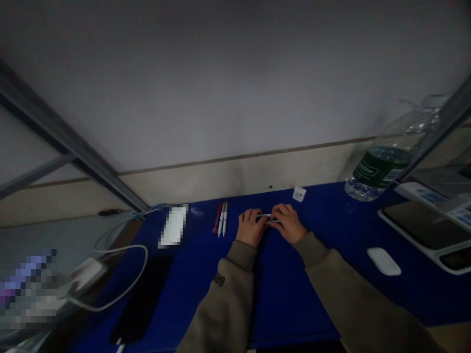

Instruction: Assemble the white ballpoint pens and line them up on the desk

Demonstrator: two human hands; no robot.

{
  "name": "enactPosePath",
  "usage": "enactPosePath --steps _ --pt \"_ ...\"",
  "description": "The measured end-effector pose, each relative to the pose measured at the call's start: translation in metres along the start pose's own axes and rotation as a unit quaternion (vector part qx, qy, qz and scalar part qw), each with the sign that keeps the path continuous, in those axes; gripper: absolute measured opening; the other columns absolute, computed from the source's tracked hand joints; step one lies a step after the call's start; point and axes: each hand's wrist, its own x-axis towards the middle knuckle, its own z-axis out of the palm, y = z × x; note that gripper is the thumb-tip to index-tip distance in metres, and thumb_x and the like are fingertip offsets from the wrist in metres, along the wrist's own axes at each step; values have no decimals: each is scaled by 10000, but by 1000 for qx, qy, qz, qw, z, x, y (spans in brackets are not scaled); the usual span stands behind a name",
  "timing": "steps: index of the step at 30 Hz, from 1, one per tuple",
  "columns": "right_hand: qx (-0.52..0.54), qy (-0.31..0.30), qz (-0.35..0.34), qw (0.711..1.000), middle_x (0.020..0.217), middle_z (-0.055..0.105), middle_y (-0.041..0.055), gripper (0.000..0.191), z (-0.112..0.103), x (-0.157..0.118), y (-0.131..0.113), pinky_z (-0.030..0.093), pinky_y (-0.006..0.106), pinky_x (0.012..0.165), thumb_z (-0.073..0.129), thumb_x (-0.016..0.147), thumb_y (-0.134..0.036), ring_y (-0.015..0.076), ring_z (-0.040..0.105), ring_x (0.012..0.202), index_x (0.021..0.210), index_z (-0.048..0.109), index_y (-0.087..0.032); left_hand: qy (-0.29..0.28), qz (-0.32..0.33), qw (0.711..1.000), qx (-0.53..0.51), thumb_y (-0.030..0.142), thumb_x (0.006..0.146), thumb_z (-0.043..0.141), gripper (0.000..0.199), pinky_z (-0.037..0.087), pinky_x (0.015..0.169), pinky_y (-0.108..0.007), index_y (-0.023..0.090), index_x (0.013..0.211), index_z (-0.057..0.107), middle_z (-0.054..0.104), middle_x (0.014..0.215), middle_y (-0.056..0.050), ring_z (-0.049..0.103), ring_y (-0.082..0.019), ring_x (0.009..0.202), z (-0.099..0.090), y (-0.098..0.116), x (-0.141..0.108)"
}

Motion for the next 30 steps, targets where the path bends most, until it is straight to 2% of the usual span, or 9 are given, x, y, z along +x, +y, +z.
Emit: enactPosePath --steps 5,10,14,18,21,23,27,28,30 --pt "5 -26 -37 999 948 630 70 186 2 1 2 420 367 793 465 896 -290 211 536 908 993 598 -202 16 20 999 21 300 912 421 229 284 891 -385 306 1092 563 558 1044 -31 426 -196 1000 -7 -5 1" --pt "28 -42 -85 995 975 662 69 255 5 -1 5 455 363 804 409 921 -257 203 586 896 1095 590 -213 -5 13 999 33 322 917 399 221 293 797 -357 319 1041 581 549 928 -33 427 -191 901 -17 -7 1" --pt "36 -11 -107 994 950 673 68 261 2 -2 0 467 354 790 409 922 -255 193 600 848 1082 610 -209 -29 -8 999 19 385 915 382 234 273 743 -349 295 953 595 549 885 -31 421 -194 886 -21 -7 3" --pt "13 1 -109 994 814 657 85 277 -4 -1 -5 464 355 732 395 922 -244 199 573 752 1031 640 -175 -49 -44 998 -10 389 932 337 275 267 720 -334 271 915 584 556 831 -20 431 -184 859 -18 -6 4" --pt "51 15 -81 995 825 655 83 253 -6 0 -7 452 360 751 450 900 -305 207 569 780 1002 659 -206 -47 -66 997 -15 402 944 281 333 278 730 -337 247 901 572 566 829 -25 444 -181 844 -16 -5 3" --pt "110 25 -22 993 792 659 57 253 -6 -1 -8 452 332 711 476 882 -374 192 576 740 960 669 -230 -40 -67 997 -7 388 946 277 334 289 762 -349 227 899 566 573 858 -38 456 -183 855 -15 -4 3" --pt "204 20 108 973 495 540 -1 412 -5 -1 -6 397 265 522 397 895 -452 127 488 481 691 653 -201 -52 -42 998 -1 361 951 267 348 324 778 -339 188 879 561 581 859 -62 487 -184 863 -16 -2 3" --pt "227 18 120 966 484 526 -5 412 -5 0 -5 390 260 509 402 890 -454 123 480 473 684 648 -194 -58 -36 998 -2 384 949 264 361 335 763 -328 188 887 560 584 851 -62 498 -183 856 -16 -2 3" --pt "282 28 120 951 595 589 11 329 -6 1 -4 423 262 555 459 865 -437 135 536 563 797 660 -187 -72 -35 997 -6 457 933 264 385 357 725 -300 209 954 557 590 845 -51 520 -179 834 -17 -1 2"
